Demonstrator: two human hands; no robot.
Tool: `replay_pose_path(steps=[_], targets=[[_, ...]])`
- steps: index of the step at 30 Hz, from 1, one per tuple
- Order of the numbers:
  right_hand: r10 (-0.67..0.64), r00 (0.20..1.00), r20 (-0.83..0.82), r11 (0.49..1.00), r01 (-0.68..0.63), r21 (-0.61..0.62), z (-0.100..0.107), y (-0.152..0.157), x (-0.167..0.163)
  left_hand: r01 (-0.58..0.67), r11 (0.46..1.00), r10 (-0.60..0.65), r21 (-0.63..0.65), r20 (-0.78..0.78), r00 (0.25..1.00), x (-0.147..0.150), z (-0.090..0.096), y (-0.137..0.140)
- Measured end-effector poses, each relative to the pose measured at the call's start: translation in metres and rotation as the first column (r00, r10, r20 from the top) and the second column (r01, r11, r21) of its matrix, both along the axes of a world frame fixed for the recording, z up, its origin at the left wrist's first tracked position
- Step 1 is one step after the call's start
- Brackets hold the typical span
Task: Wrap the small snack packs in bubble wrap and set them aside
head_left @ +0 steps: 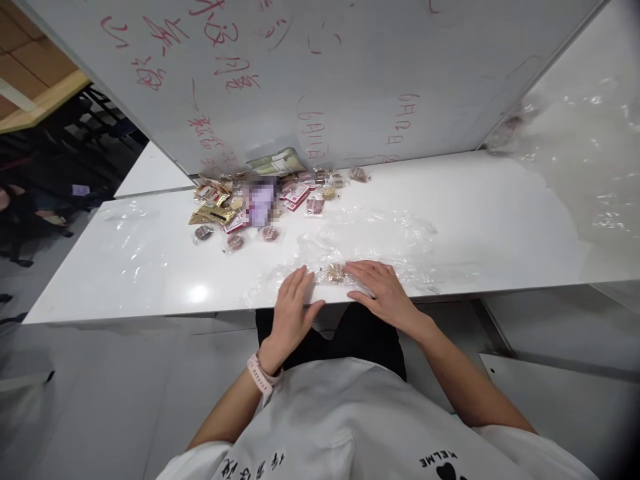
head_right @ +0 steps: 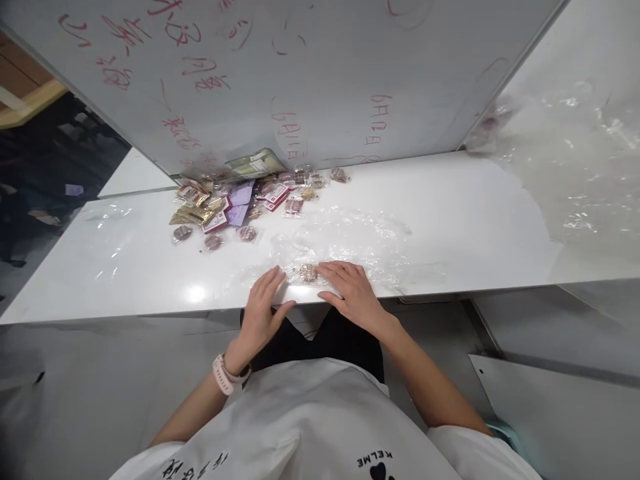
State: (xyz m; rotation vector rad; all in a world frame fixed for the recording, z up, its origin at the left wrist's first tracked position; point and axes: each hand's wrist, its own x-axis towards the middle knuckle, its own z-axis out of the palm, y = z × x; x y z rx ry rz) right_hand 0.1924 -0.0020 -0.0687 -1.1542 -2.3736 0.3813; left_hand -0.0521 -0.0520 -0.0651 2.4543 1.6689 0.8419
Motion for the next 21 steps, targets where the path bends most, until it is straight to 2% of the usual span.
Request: replay_pose_path(steps=[3, 4, 7, 8, 10, 11, 13, 14, 15, 16, 17, 18, 19, 20, 21], targets=[[-0.012, 1.000, 0.007, 0.999, 0.012, -0.030, 0.001, 0.006, 0.004, -0.131, 0.990, 0.129, -0.043, -0.051, 0.990, -0.032, 0.006, 0.008], [-0.014, 1.000, 0.011, 0.999, 0.014, -0.030, 0.001, 0.007, 0.004, -0.135, 0.988, 0.132, -0.069, -0.046, 0.990, -0.040, 0.007, 0.014], [-0.016, 1.000, 0.018, 1.000, 0.016, -0.002, 0.000, 0.009, 0.002, -0.027, 0.994, 0.029, -0.110, 0.015, 0.999, -0.065, 0.012, 0.040], [-0.016, 1.000, 0.016, 1.000, 0.016, 0.010, -0.001, 0.009, 0.001, -0.032, 0.997, 0.034, -0.077, 0.023, 0.999, -0.073, 0.014, 0.049], [-0.019, 1.000, 0.003, 0.999, 0.019, 0.028, -0.002, 0.009, 0.000, -0.189, 0.980, 0.186, 0.071, 0.037, 0.982, -0.088, 0.020, 0.061], [-0.021, 1.000, -0.004, 0.999, 0.021, 0.033, -0.002, 0.009, 0.000, -0.318, 0.934, 0.311, 0.165, 0.065, 0.948, -0.093, 0.024, 0.063], [-0.023, 1.000, -0.013, 0.999, 0.024, 0.035, -0.003, 0.009, 0.000, -0.549, 0.769, 0.525, 0.328, 0.165, 0.835, -0.092, 0.030, 0.059], [-0.025, 1.000, -0.016, 0.999, 0.026, 0.034, -0.003, 0.010, 0.000, -0.614, 0.687, 0.576, 0.388, 0.224, 0.786, -0.086, 0.033, 0.053], [-0.025, 1.000, -0.018, 0.999, 0.025, 0.033, -0.003, 0.010, 0.000, -0.630, 0.640, 0.576, 0.439, 0.268, 0.772, -0.076, 0.035, 0.045], [-0.021, 1.000, -0.021, 0.999, 0.021, 0.032, -0.004, 0.010, 0.001, -0.594, 0.650, 0.524, 0.474, 0.287, 0.802, -0.062, 0.035, 0.037], [-0.014, 1.000, -0.028, 0.999, 0.015, 0.031, -0.004, 0.010, 0.001, -0.506, 0.708, 0.420, 0.494, 0.282, 0.863, -0.046, 0.035, 0.029], [-0.004, 0.999, -0.035, 1.000, 0.005, 0.029, -0.003, 0.010, 0.002, -0.318, 0.815, 0.242, 0.484, 0.214, 0.946, -0.028, 0.034, 0.024], [0.008, 0.999, -0.045, 1.000, -0.007, 0.023, -0.003, 0.010, 0.002, -0.100, 0.916, 0.056, 0.388, 0.123, 0.991, -0.011, 0.031, 0.020], [0.022, 0.998, -0.056, 1.000, -0.021, 0.017, -0.002, 0.009, 0.004, 0.063, 0.961, -0.080, 0.268, 0.051, 0.996, 0.004, 0.028, 0.020], [0.035, 0.997, -0.072, 0.999, -0.034, 0.013, 0.000, 0.009, 0.005, 0.176, 0.973, -0.179, 0.150, 0.010, 0.984, 0.017, 0.025, 0.023]])
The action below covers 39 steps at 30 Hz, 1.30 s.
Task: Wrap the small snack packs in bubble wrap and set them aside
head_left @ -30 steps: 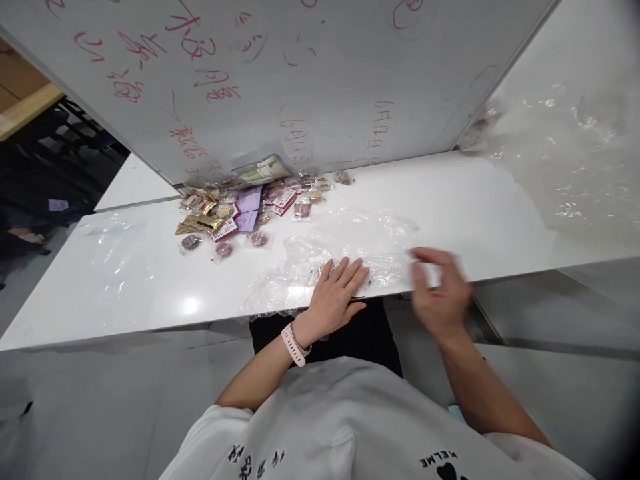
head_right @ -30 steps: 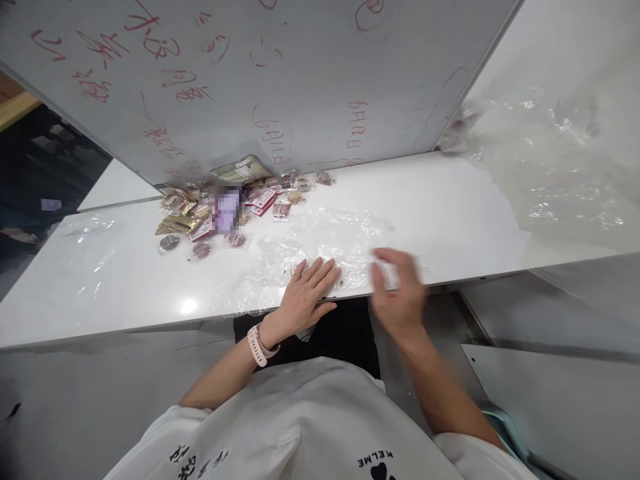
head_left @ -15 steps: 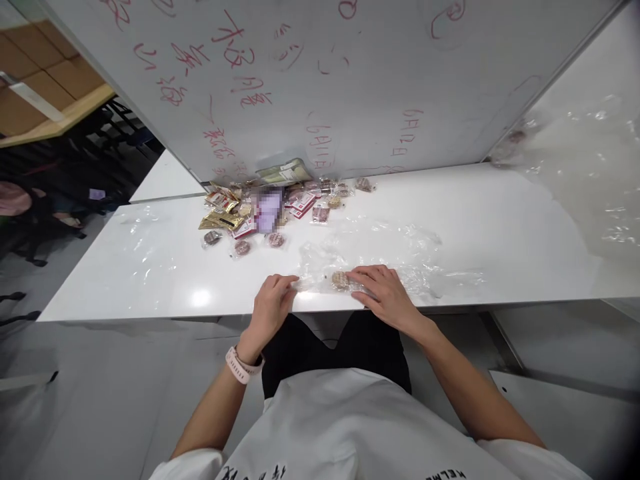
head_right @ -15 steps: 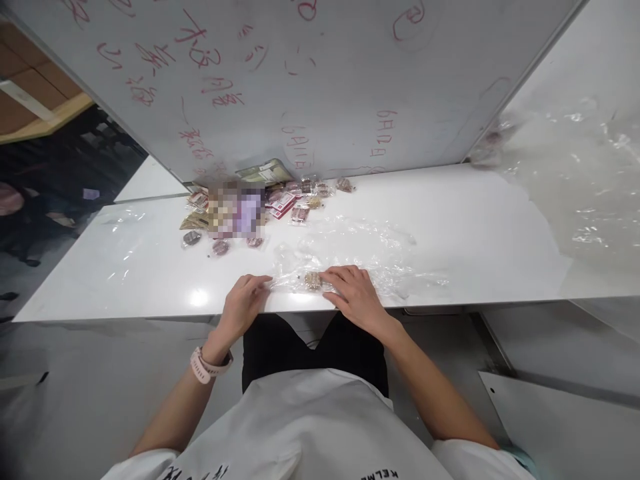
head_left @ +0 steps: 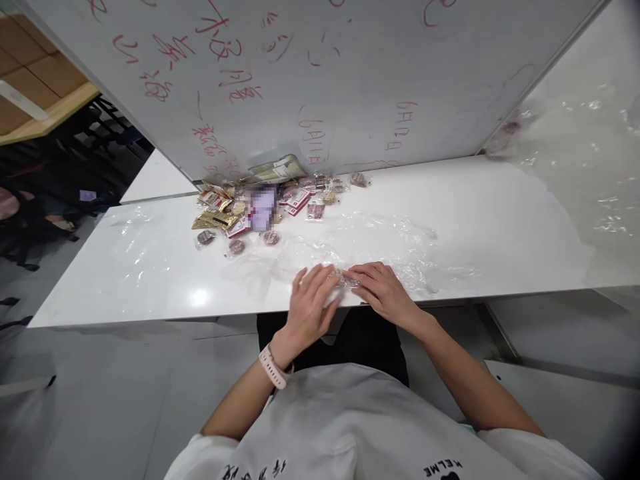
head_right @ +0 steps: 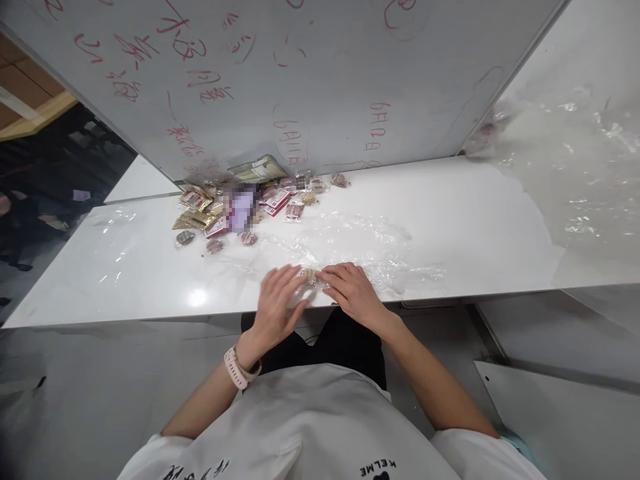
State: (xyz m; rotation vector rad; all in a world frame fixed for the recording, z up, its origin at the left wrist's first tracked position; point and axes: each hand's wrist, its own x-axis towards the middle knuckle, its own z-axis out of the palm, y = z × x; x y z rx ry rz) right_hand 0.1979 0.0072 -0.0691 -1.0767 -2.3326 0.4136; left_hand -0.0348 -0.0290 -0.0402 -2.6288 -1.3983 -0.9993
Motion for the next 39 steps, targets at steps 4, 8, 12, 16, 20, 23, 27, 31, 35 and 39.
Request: replay_pose_path(steps=[4, 8, 12, 16, 20, 23, 27, 31, 35, 39], targets=[[0.008, 0.996, -0.094, 1.000, -0.010, -0.017, 0.006, 0.008, 0.009, 0.014, 0.970, -0.019, -0.242, -0.021, 1.000, 0.021, -0.009, 0.035], [-0.137, 0.987, -0.084, 0.989, 0.132, -0.061, 0.011, 0.036, 0.016, -0.122, 0.892, 0.069, -0.436, -0.134, 0.989, 0.024, 0.000, 0.082], [-0.332, 0.941, 0.069, 0.938, 0.322, 0.125, 0.014, 0.052, 0.010, -0.271, 0.882, 0.182, -0.386, -0.252, 0.950, 0.032, 0.015, 0.101], [-0.235, 0.968, 0.081, 0.939, 0.205, 0.278, 0.012, 0.039, 0.000, -0.210, 0.935, 0.236, -0.286, 0.061, 0.970, 0.035, 0.018, 0.053], [-0.041, 0.991, 0.129, 0.991, 0.023, 0.135, 0.005, 0.023, -0.004, 0.214, 0.698, 0.361, -0.684, 0.594, 0.719, 0.021, 0.010, -0.002], [-0.045, 0.988, 0.150, 0.996, 0.033, 0.085, 0.005, 0.020, -0.004, 0.385, 0.573, 0.583, -0.723, 0.690, 0.429, 0.006, 0.008, 0.004], [-0.037, 0.987, 0.156, 0.997, 0.026, 0.072, 0.007, 0.021, -0.003, 0.304, 0.644, 0.590, -0.702, 0.708, 0.387, 0.015, 0.010, 0.044], [-0.028, 0.992, 0.126, 0.998, 0.020, 0.065, 0.002, 0.024, -0.002, 0.126, 0.788, 0.270, -0.602, 0.522, 0.809, 0.059, 0.005, 0.053], [-0.043, 0.995, 0.092, 0.999, 0.045, -0.016, -0.008, 0.019, -0.001, 0.027, 0.903, -0.007, -0.429, 0.048, 0.999, 0.082, -0.010, 0.044], [-0.179, 0.984, -0.017, 0.976, 0.179, 0.127, -0.014, -0.019, 0.008, -0.012, 0.943, -0.052, -0.334, -0.181, 0.982, 0.076, -0.017, 0.043]])
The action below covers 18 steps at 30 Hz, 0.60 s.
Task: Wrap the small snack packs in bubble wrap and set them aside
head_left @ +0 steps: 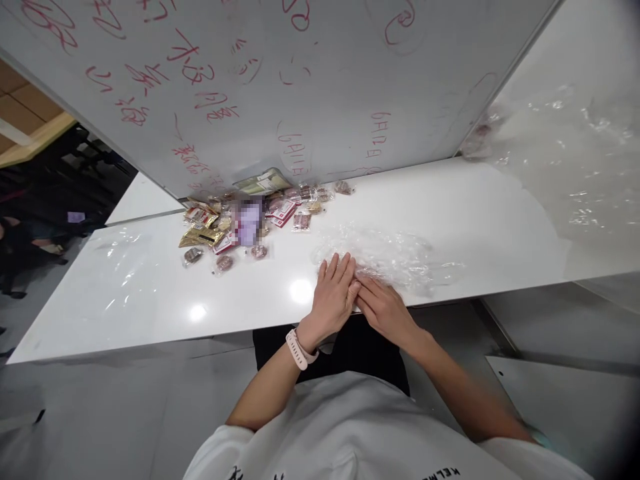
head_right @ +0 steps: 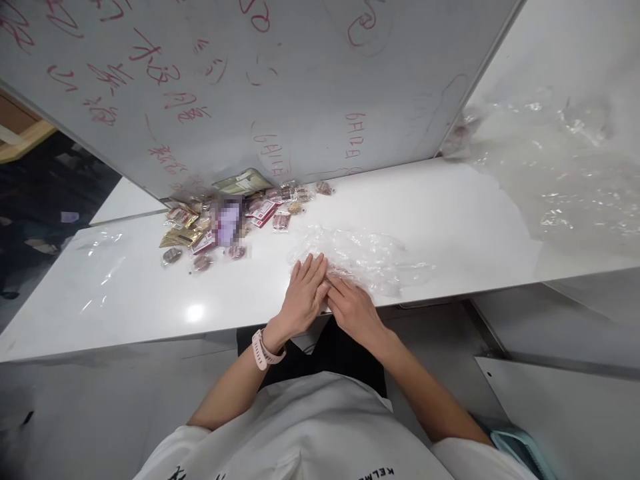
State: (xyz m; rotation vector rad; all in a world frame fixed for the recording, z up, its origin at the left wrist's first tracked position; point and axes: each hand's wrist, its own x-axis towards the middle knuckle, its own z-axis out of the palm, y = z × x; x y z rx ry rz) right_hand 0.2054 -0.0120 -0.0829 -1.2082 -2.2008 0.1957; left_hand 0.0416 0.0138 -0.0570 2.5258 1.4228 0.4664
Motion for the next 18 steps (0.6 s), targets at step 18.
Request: replay_pose_path(steps=[18], targets=[[0.216, 0.972, 0.095, 0.974, -0.208, -0.085, 0.027, 0.026, 0.002, 0.087, 0.995, -0.081, 0.058, -0.090, 0.993, -0.006, -0.011, 0.000]])
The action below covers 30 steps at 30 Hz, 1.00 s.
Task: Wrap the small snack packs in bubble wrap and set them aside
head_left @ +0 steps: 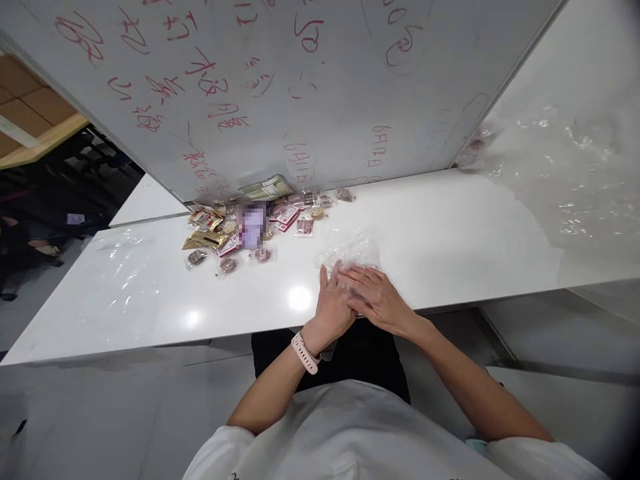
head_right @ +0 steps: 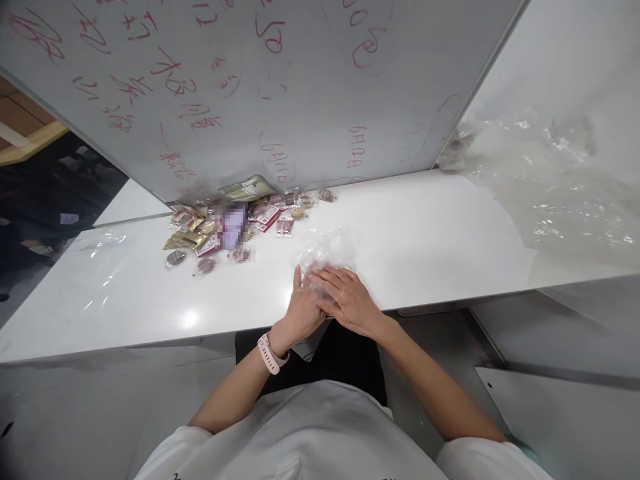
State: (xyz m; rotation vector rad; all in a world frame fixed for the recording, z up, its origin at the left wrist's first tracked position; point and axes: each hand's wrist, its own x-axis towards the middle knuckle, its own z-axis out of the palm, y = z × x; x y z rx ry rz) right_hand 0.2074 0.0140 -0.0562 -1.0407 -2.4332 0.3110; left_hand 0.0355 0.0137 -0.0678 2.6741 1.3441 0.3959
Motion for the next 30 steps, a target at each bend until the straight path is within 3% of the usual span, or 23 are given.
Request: replay_pose_path(steps=[3, 5, 7, 10, 12, 17, 20, 24, 30], targets=[[0.079, 0.995, 0.059, 0.995, -0.076, -0.059, 0.002, 0.008, 0.011, 0.057, 0.998, -0.052, -0.012, 0.232, 0.971, -0.016, 0.001, 0.002], [0.100, 0.991, 0.094, 0.992, -0.091, -0.093, 0.003, 0.010, 0.017, 0.063, 0.997, -0.075, 0.044, 0.414, 0.907, -0.025, 0.007, 0.000], [0.098, 0.989, 0.107, 0.990, -0.086, -0.110, 0.004, 0.012, 0.016, 0.057, 0.991, -0.109, 0.119, 0.496, 0.861, -0.029, 0.016, -0.004], [0.083, 0.991, 0.100, 0.989, -0.070, -0.128, 0.006, 0.015, 0.008, 0.170, 0.971, -0.225, 0.166, 0.411, 0.884, -0.026, 0.027, -0.005], [0.059, 0.995, 0.083, 0.986, -0.046, -0.160, 0.008, 0.017, 0.005, 0.201, 0.972, -0.230, 0.119, 0.349, 0.908, -0.023, 0.030, 0.000], [0.033, 0.986, -0.164, 0.956, -0.079, -0.283, 0.008, 0.017, 0.023, -0.050, 0.995, 0.073, -0.091, 0.270, 0.960, -0.020, 0.028, 0.030], [0.014, 0.979, -0.201, 0.965, -0.066, -0.255, 0.002, 0.017, 0.038, -0.091, 0.974, 0.135, -0.208, 0.208, 0.969, -0.016, 0.033, 0.049], [0.062, 0.978, -0.198, 0.980, -0.097, -0.172, -0.006, 0.023, 0.044, 0.000, 0.955, 0.091, -0.297, 0.292, 0.952, -0.011, 0.037, 0.056], [0.025, 0.951, -0.308, 0.986, -0.074, -0.148, -0.013, 0.030, 0.039, 0.102, 0.957, 0.005, -0.272, 0.367, 0.930, -0.029, 0.032, 0.032]])
